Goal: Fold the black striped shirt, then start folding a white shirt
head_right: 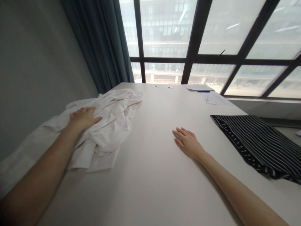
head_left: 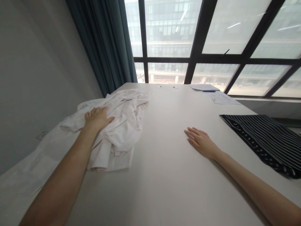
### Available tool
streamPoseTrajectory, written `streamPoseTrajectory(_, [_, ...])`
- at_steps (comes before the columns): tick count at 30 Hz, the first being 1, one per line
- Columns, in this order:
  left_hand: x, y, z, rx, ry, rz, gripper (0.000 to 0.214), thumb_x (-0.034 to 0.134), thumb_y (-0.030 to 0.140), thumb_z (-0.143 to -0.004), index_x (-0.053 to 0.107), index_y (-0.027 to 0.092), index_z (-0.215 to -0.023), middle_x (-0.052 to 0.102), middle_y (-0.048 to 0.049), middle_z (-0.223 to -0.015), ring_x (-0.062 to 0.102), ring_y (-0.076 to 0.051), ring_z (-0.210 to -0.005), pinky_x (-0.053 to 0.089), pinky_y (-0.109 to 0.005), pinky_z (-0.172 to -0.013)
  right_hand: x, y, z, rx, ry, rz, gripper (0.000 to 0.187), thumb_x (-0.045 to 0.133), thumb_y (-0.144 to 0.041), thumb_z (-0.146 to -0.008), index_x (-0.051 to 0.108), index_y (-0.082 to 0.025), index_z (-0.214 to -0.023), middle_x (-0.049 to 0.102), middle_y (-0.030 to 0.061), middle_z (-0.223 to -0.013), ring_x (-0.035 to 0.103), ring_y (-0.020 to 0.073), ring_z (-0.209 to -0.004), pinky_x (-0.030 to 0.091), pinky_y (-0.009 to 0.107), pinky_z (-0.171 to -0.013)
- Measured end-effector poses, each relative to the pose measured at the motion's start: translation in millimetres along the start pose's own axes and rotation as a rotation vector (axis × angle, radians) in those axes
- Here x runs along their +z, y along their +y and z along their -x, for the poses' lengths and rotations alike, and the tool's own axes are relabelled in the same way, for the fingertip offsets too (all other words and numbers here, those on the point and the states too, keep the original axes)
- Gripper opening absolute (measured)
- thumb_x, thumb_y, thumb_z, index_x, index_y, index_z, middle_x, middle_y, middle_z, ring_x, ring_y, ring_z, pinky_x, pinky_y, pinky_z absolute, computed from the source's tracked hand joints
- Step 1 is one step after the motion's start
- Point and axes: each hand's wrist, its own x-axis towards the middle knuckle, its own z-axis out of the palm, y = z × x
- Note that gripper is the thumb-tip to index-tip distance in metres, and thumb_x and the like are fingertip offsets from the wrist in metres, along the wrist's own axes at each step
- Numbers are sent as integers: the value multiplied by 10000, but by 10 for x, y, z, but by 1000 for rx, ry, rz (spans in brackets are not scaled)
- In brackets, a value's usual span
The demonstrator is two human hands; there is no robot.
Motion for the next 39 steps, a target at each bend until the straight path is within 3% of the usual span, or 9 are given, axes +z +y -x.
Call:
streamPoseTrajectory(4, [-66,-17,28,-101,7,-29,485,382,408,-962,488,59,-1281,507,-224,-1298,450,-362,-1211,336,-518,-994,37,17,-3,-1,21,4,489,337,-426,-997,505,-221,-1408,472,108,-1479,391,283,-1388,365,509,-1091])
streamPoseTrajectory(8, [-142,15,82,-31,35,-19,438,324,416,-977,540,86,-1170,526,-197,-1240,427,-358,-1177,343,-446,-910,50,28,-7,-1,6,9,491,333,-417,-1001,503,-207,-1411,460,106,-1488,380,286,-1394,356,509,-1099])
streamPoseTrajectory(14, [-278,118,111,49,131,-27,327,307,333,-1002,567,135,-1022,590,-117,-1116,513,-255,-958,341,-318,-725,43,17,-3,-6,24,0,482,338,-415,-1001,512,-212,-1402,470,107,-1481,393,287,-1387,369,509,-1089])
streamPoseTrajectory(21, [-407,651,204,88,303,184,168,477,337,-951,565,206,-894,637,-62,-993,564,-234,-864,360,-301,-681,65,39,-3,-15,37,-5,478,347,-419,-999,514,-215,-1398,474,106,-1477,395,285,-1385,368,508,-1089])
streamPoseTrajectory(29, [-358,1217,485,260,336,604,143,504,291,-913,549,196,-815,632,-29,-857,574,-196,-807,419,-296,-748,67,41,-7,-12,20,4,476,342,-412,-1003,506,-207,-1400,471,105,-1480,385,291,-1389,359,508,-1090])
streamPoseTrajectory(33, [-206,1467,653,335,202,715,144,505,270,-915,557,187,-810,630,-32,-828,584,-190,-792,435,-293,-739,49,25,-6,-22,40,-21,458,353,-391,-1001,505,-196,-1387,495,113,-1459,397,295,-1380,367,514,-1081])
streamPoseTrajectory(36, [-74,1579,737,426,17,607,146,484,235,-933,594,180,-856,656,-59,-898,608,-201,-829,448,-301,-760,17,-4,-3,-54,78,-46,428,368,-348,-998,494,-203,-1381,541,114,-1416,449,280,-1342,382,510,-1069])
streamPoseTrajectory(39, [-68,1571,776,521,-178,457,197,449,221,-961,639,174,-935,679,-74,-981,638,-202,-885,455,-299,-809,-22,-41,2,-127,124,-59,394,381,-283,-992,502,-217,-1361,578,106,-1374,494,249,-1303,392,486,-1064])
